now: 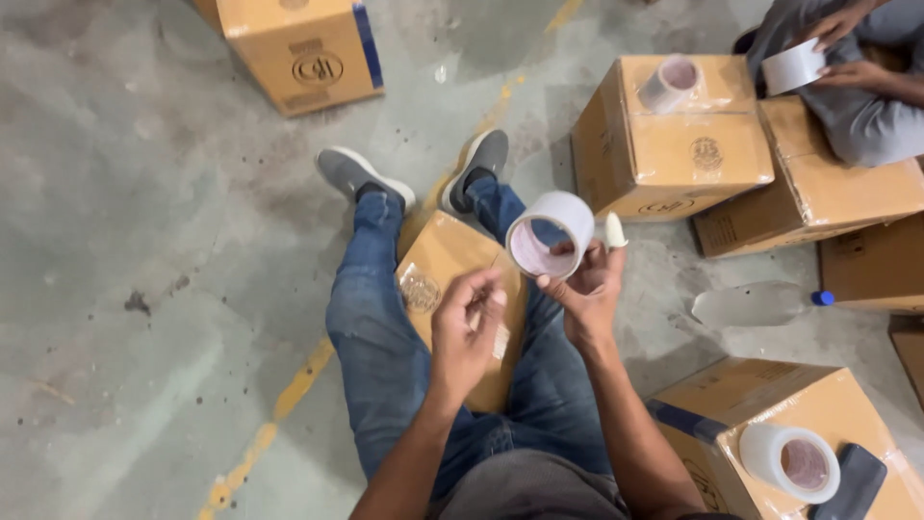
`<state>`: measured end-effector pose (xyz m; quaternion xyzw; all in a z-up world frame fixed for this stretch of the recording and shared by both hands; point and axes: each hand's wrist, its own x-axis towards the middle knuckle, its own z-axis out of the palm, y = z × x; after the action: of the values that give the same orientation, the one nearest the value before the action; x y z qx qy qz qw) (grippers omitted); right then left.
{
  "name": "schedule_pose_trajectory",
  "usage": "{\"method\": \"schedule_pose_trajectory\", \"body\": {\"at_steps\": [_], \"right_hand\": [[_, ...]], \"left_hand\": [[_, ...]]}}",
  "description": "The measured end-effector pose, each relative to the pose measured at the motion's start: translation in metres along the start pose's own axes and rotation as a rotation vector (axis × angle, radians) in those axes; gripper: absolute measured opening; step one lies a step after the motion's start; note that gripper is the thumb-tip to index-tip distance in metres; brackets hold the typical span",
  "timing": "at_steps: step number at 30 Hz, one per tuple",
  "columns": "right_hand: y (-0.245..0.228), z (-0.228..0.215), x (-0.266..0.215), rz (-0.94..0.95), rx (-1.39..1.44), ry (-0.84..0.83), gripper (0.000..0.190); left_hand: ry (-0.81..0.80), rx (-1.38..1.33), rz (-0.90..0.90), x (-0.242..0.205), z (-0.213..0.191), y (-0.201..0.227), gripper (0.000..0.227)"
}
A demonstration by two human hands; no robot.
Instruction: The person sits on the floor and uses clear packing tape to seal a cardboard box. They apply tape along the seams, smooth it down, and then move to another box to insert a white foam insert before closing and taping it shut.
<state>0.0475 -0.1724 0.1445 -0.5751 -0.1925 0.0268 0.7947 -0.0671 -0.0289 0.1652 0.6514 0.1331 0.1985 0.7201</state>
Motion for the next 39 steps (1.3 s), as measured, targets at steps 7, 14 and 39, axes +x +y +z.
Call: {"method": "schedule_pose_trajectory", "body": {"at_steps": [7, 14, 39], "right_hand": [[-0.043, 0.041, -0.011, -0.004, 0.173, -0.104, 0.122], [-0.054, 0.050, -0.014, 0.052, 0.260, -0.145, 0.120], [-0.030, 0.032, -0.025, 0.335, 0.859, -0.278, 0.071]], "left_hand": [[-0.015, -0.331, 0.053, 0.009, -0.001, 0.030, 0.060], [-0.093, -0.449, 0.062, 0.003, -0.001, 0.042, 0.067], [0.062, -0.122, 0.334, -0.007, -0.003, 0.052, 0.095]]}}
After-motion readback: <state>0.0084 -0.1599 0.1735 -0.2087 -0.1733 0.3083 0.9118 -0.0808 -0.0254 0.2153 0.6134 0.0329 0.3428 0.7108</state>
